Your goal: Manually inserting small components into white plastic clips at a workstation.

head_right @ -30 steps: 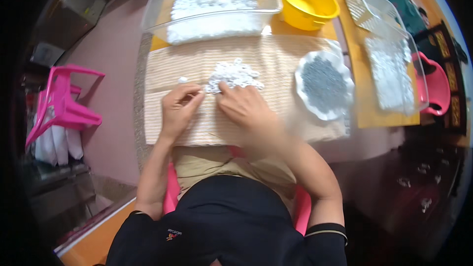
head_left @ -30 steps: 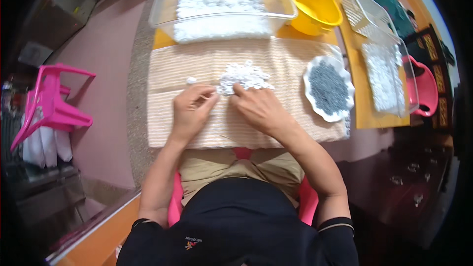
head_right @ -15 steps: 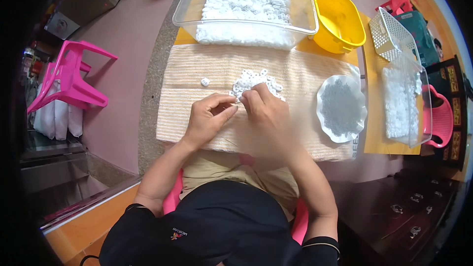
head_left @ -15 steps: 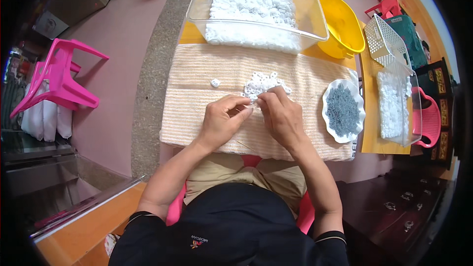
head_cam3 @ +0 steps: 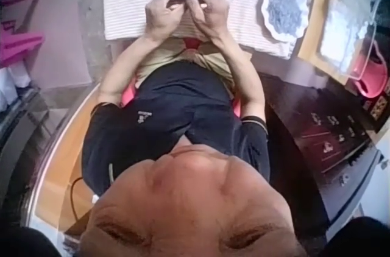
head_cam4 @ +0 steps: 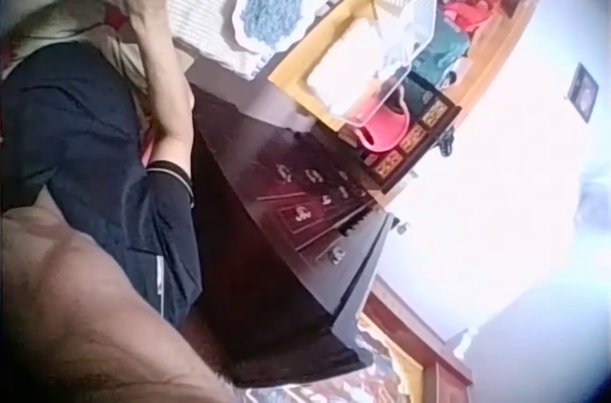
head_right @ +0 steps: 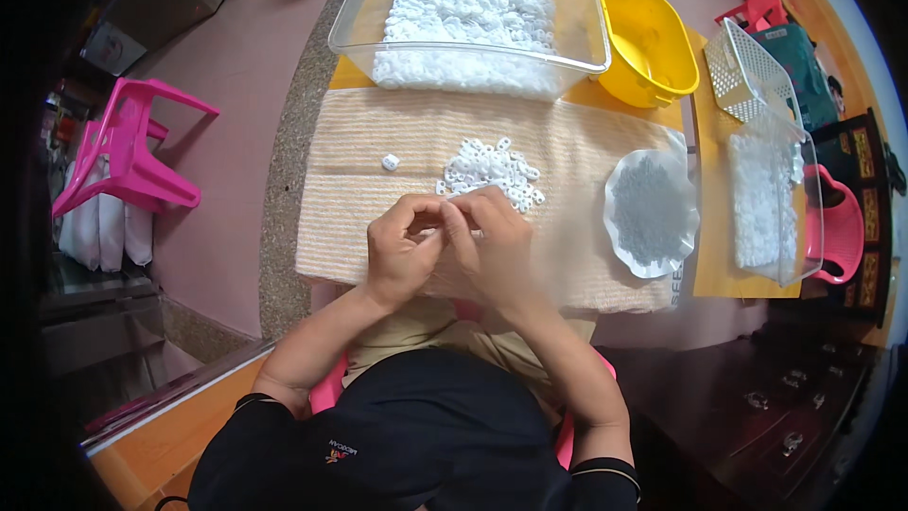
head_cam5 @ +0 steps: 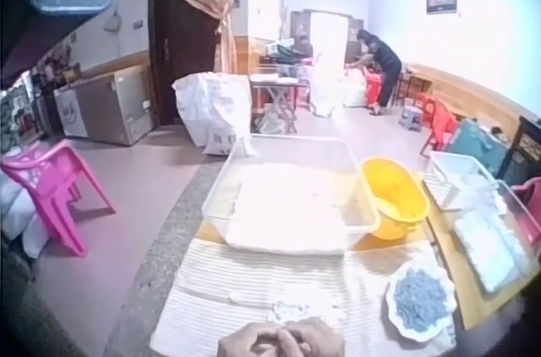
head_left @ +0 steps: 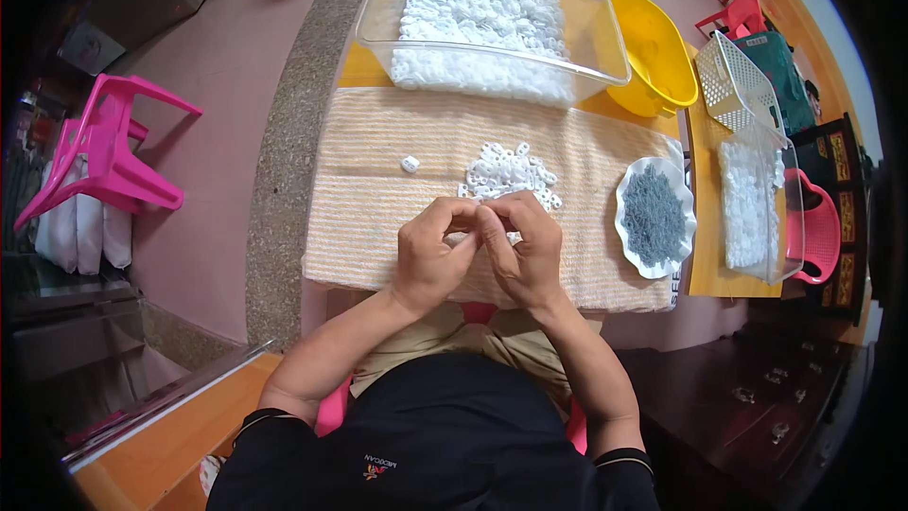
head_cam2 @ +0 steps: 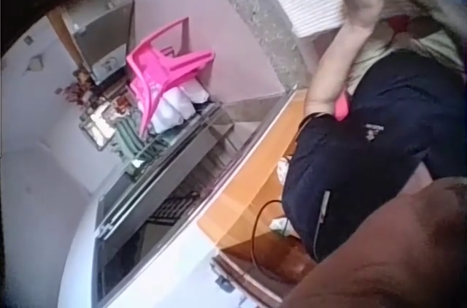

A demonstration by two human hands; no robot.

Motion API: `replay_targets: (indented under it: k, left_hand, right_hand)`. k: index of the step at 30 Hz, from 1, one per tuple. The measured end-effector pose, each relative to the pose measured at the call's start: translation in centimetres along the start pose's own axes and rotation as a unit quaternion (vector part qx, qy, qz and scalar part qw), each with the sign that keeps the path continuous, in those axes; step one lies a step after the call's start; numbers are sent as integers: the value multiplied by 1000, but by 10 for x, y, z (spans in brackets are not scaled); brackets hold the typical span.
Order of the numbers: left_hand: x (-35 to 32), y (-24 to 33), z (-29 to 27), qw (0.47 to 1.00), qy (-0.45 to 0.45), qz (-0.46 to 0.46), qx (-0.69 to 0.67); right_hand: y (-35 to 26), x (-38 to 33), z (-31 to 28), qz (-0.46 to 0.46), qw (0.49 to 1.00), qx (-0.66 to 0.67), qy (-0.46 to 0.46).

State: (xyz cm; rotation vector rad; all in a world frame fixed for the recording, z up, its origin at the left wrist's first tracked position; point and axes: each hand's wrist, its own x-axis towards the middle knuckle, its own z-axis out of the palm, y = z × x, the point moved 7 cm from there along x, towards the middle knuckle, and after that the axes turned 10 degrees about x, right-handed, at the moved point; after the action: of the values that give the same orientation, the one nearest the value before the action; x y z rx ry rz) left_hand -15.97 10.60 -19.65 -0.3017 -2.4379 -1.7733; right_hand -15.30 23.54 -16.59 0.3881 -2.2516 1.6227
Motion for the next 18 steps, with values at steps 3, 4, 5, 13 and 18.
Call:
replay_targets:
  k: [3, 4, 5, 13, 18]
  left_hand:
    - [3, -1, -13, 998, 25, 29, 55]
    - [4, -2, -18, 997, 35, 28, 60]
    - [5, -4, -20, 997, 37, 28, 61]
    - [30, -33, -47, 966, 116, -84, -217]
    - [32, -35, -60, 955, 168, -110, -219]
  right_hand:
    - [-4, 9, 9, 24, 998, 58, -23]
    - [-8, 15, 13, 9, 997, 54, -55]
    - [-11, 20, 18, -6, 995, 49, -87]
    - [28, 79, 67, -23, 956, -206, -206]
    - [46, 74, 101, -51, 913, -291, -280]
